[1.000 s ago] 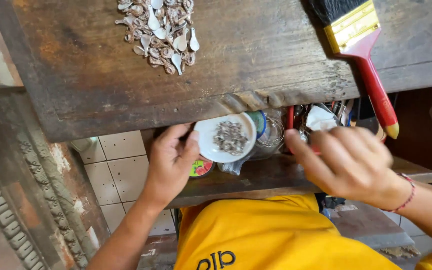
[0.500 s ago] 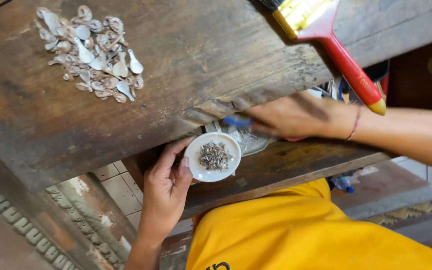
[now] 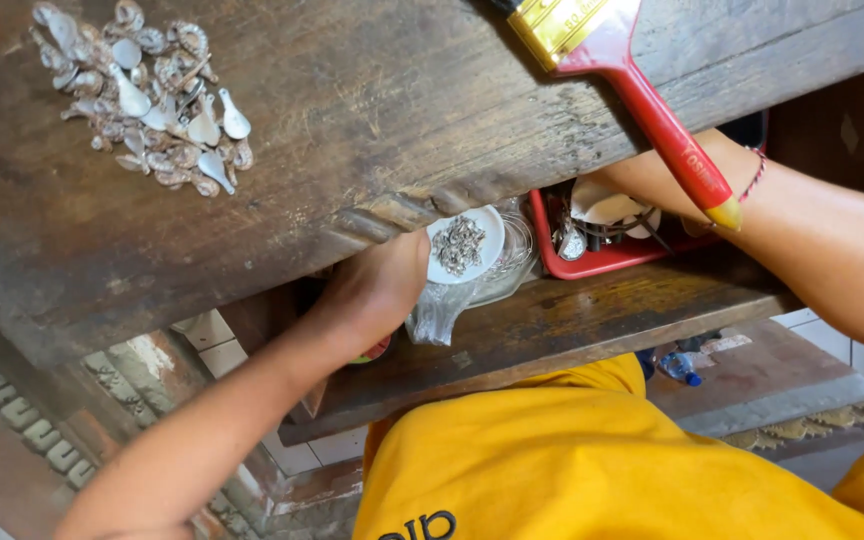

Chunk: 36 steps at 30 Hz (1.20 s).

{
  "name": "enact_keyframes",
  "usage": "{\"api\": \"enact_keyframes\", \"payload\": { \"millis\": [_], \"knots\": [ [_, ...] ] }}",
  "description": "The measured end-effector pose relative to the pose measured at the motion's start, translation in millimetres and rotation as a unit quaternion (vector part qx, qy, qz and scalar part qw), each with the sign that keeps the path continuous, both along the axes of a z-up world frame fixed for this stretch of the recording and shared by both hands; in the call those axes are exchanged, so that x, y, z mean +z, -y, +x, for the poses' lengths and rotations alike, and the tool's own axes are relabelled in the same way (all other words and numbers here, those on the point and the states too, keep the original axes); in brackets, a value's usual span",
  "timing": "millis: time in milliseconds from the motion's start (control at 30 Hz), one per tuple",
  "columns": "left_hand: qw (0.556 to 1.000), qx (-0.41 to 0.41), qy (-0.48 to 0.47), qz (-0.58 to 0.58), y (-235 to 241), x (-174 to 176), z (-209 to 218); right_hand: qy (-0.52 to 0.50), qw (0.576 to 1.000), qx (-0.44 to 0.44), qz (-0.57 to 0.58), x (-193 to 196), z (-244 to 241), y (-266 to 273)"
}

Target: The person sweeps small metal pieces from a wooden workbench into a white bowl using a brush, then uses a metal file to smooth the edges of individual metal pieces. The person handles the pieces one at a time and places them back on the workbench.

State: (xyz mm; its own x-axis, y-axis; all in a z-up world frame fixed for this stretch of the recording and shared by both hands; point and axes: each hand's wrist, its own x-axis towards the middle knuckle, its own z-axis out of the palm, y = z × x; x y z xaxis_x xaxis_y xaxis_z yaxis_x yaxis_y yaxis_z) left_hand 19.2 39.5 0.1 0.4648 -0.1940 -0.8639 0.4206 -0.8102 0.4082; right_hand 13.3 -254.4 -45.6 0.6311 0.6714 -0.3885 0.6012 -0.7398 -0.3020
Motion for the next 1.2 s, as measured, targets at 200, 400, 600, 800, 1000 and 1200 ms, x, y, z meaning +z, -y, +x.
{"api": "enact_keyframes", "payload": {
  "millis": [200, 400, 600, 800, 1000, 1200],
  "knots": [
    [0.992, -0.069, 0.105, 0.008, -5.0, -53.1, 0.9, 0.101, 0.995, 0.001, -0.016, 20.8, 49.2, -12.5],
    [0.972, -0.126, 0.194, -0.026, 5.3, -76.5, -14.8, 0.267, 0.959, 0.093, 0.021, 89.1, 81.6, -49.5],
    [0.882, 0.041, 0.443, -0.154, 15.5, -13.0, 7.2, 0.203, 0.962, 0.154, 0.101, 92.1, 63.6, -49.7],
    [0.667, -0.145, 0.707, -0.183, -9.4, 96.3, 6.1, 0.112, 0.971, 0.173, 0.119, 55.2, 63.2, -38.5],
    [0.695, -0.050, 0.716, 0.039, -105.8, 116.8, 50.8, 0.115, 0.952, 0.204, 0.196, 70.3, 64.4, -47.0],
    [0.821, -0.071, 0.554, 0.122, -125.5, 93.7, 52.9, 0.105, 0.947, 0.266, 0.148, 63.2, 65.0, -38.4]
  ]
}}
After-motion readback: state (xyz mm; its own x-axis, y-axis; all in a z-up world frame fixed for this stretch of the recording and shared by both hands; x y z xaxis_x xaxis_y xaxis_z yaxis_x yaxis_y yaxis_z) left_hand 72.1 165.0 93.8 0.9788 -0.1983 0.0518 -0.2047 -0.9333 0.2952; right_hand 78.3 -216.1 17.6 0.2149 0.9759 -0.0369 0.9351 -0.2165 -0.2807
